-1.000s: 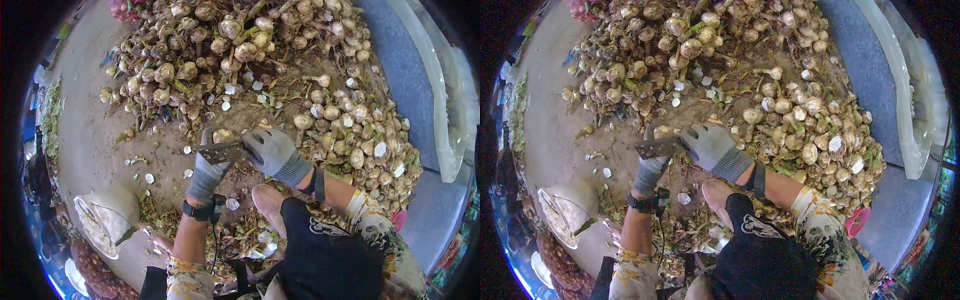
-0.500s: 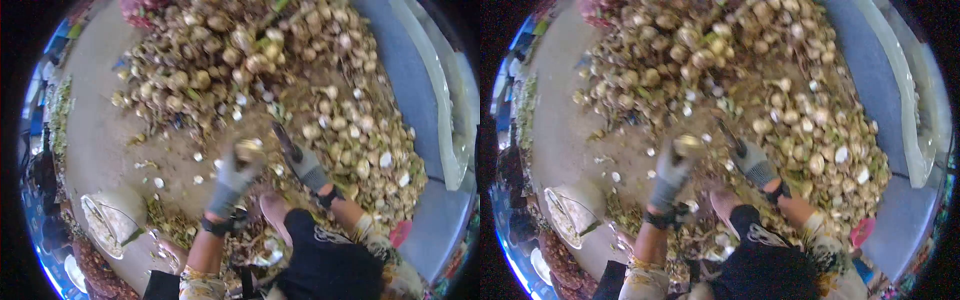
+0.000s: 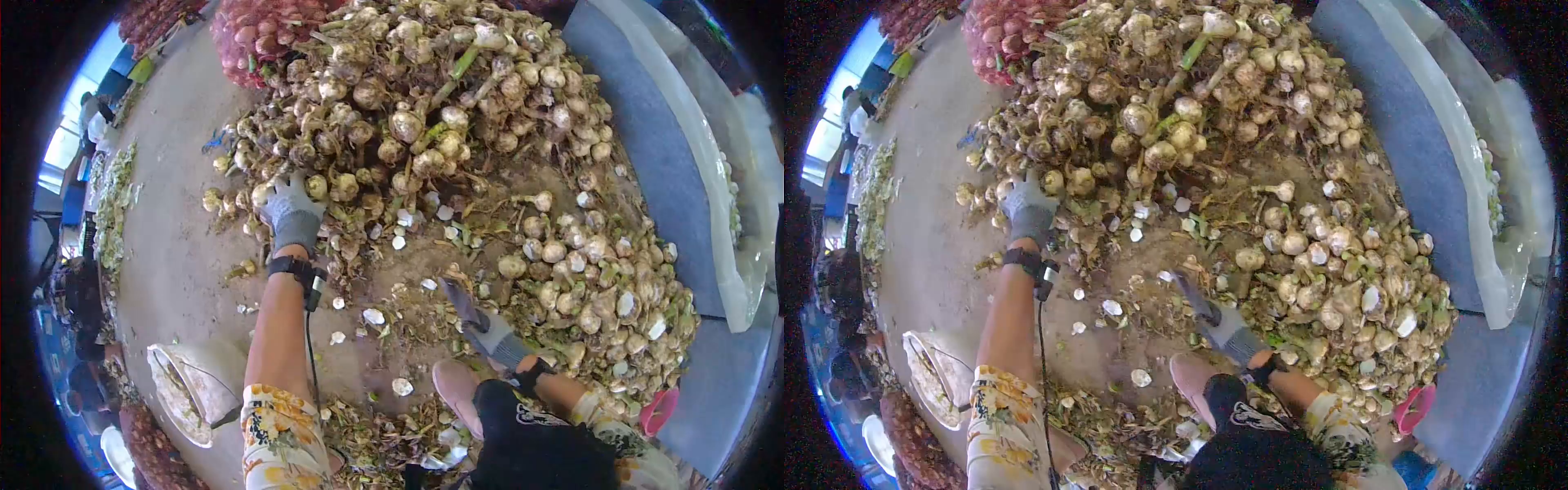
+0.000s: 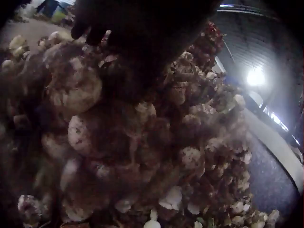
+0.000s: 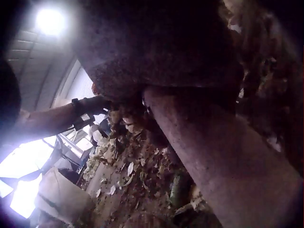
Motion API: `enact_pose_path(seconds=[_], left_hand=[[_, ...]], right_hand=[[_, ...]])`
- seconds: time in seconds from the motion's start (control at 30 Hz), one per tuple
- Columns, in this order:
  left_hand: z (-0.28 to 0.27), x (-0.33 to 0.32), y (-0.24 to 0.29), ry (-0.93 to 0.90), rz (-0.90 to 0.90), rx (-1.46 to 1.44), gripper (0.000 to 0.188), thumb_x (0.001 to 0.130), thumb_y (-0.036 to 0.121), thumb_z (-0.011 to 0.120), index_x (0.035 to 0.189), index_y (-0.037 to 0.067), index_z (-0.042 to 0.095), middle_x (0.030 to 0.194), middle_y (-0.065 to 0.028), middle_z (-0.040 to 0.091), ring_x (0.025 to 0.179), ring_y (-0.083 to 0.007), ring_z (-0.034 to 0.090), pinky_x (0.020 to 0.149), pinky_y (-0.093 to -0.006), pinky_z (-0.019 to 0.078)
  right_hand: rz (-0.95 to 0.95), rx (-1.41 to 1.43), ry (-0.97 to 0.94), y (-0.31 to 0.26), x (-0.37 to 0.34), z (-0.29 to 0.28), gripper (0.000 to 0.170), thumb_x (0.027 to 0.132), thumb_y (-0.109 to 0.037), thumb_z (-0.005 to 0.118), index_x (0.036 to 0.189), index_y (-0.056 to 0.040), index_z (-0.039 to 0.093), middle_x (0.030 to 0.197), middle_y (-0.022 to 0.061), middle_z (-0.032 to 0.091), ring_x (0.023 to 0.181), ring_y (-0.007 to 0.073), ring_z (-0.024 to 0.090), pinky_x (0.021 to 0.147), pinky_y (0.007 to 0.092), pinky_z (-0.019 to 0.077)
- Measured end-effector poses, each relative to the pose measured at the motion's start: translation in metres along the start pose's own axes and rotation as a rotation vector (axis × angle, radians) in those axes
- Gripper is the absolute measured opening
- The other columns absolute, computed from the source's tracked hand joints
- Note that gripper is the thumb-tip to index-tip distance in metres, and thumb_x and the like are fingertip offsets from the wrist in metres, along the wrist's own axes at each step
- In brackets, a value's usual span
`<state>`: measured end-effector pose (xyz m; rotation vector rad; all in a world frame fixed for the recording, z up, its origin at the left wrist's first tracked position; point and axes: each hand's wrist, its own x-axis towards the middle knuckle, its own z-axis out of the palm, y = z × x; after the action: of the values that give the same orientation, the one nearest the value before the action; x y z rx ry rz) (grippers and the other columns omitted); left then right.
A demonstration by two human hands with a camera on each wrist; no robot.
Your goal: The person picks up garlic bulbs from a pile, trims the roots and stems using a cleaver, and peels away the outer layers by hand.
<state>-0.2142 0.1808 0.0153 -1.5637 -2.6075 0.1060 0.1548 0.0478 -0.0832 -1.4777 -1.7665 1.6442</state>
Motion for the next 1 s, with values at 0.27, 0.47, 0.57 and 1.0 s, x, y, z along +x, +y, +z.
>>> enact_pose_path(seconds=[0.27, 0.47, 0.57, 1.0], left_hand=[[0.038, -0.113, 0.001, -0.046, 0.476, -0.138, 0.066, 0.067, 0.040, 0.075, 0.121, 0.011, 0.050, 0.117, -0.0187, 0.051, 0.114, -0.0402, 0.044, 0.096, -0.0512, 0.0356], [0.060, -0.215, 0.024, -0.264, 0.271, -1.162, 0.065, 0.074, 0.012, 0.068, 0.133, 0.010, 0.042, 0.130, -0.0175, 0.046, 0.117, -0.0340, 0.046, 0.100, -0.0406, 0.0374], [0.042, -0.232, 0.042, -0.334, -0.035, -1.742, 0.067, 0.081, 0.006, 0.060, 0.141, 0.009, 0.030, 0.136, -0.0157, 0.042, 0.118, -0.0259, 0.048, 0.100, -0.0338, 0.0370], [0.020, -0.249, 0.012, -0.443, -0.256, -1.740, 0.065, 0.071, 0.007, 0.073, 0.124, 0.003, 0.035, 0.106, -0.0090, 0.058, 0.095, -0.0166, 0.059, 0.080, -0.0297, 0.0518]], right_hand=[[-0.069, 0.220, 0.033, 0.022, 0.012, 0.009, 0.034, 0.087, -0.030, 0.058, 0.107, -0.0022, 0.058, 0.085, 0.0101, 0.065, 0.076, 0.0188, 0.061, 0.070, 0.0335, 0.0478], [-0.130, 0.654, -0.034, -0.049, 0.047, 0.015, 0.040, 0.088, -0.036, 0.058, 0.112, -0.0032, 0.057, 0.104, 0.0062, 0.063, 0.095, 0.0150, 0.058, 0.086, 0.0296, 0.0442], [-0.193, 0.666, -0.082, -0.059, 0.039, 0.025, 0.038, 0.089, -0.031, 0.060, 0.113, -0.0020, 0.056, 0.108, 0.0046, 0.062, 0.100, 0.0147, 0.057, 0.091, 0.0293, 0.0428], [-0.734, -0.585, -0.005, -0.121, 0.003, 0.004, 0.038, 0.072, -0.022, 0.067, 0.108, -0.0126, 0.060, 0.091, 0.0098, 0.062, 0.077, 0.0300, 0.061, 0.064, 0.0374, 0.0516]])
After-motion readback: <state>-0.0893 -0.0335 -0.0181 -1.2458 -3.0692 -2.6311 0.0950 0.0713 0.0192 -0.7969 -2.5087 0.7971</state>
